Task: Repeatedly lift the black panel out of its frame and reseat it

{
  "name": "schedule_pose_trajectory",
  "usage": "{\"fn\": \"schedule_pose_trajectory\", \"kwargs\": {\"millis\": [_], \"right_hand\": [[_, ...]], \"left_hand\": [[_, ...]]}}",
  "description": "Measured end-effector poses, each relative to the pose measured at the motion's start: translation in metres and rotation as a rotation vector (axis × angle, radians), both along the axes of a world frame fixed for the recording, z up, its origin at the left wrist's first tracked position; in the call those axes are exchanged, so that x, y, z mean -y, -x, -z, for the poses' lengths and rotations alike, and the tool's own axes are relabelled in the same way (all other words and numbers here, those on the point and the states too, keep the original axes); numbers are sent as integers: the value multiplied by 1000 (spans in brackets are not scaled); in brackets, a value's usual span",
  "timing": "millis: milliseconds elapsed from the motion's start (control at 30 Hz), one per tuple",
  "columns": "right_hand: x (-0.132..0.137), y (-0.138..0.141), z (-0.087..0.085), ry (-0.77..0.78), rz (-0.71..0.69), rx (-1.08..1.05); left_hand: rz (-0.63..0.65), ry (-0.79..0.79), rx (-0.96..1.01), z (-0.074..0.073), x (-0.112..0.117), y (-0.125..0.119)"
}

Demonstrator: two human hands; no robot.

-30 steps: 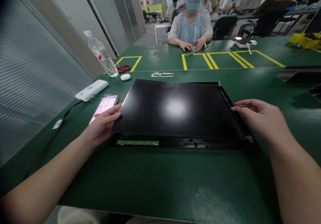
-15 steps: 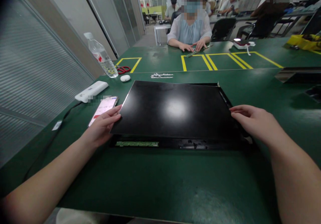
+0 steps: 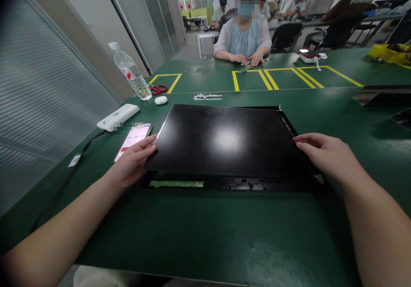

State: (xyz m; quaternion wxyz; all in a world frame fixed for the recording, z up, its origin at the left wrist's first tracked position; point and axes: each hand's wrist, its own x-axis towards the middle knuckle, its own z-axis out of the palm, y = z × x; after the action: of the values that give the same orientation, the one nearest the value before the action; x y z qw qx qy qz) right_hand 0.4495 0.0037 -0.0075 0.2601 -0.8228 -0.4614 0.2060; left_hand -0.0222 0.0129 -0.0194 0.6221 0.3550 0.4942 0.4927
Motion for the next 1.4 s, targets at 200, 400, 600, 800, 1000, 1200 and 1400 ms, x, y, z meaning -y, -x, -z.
{"fn": "schedule_pose_trajectory", "kwargs": {"millis": [200,400,600,800,1000,1200,1400], "right_hand": [[-1,-2,3,4,4,6],[-1,-3,3,-29,-23,44],[-2,-6,4,6,14,70],[-4,-8,5,34,7,95],[-4,-5,5,52,38,74],[-3,-2,3,33,44,70],[-3,-1,5,-21,137,-26]], "left_hand": [[24,-12,1,1,0,1],[46,-42,-38,-1,2,-2],[-8,-85,-101,-1,6,-5],[-73,-291,-333,11,0,3],[14,-308,-529,19,-5,10],[77,-361,-756,26,-8,15],[150,-418,-939,32,-13,20]]}}
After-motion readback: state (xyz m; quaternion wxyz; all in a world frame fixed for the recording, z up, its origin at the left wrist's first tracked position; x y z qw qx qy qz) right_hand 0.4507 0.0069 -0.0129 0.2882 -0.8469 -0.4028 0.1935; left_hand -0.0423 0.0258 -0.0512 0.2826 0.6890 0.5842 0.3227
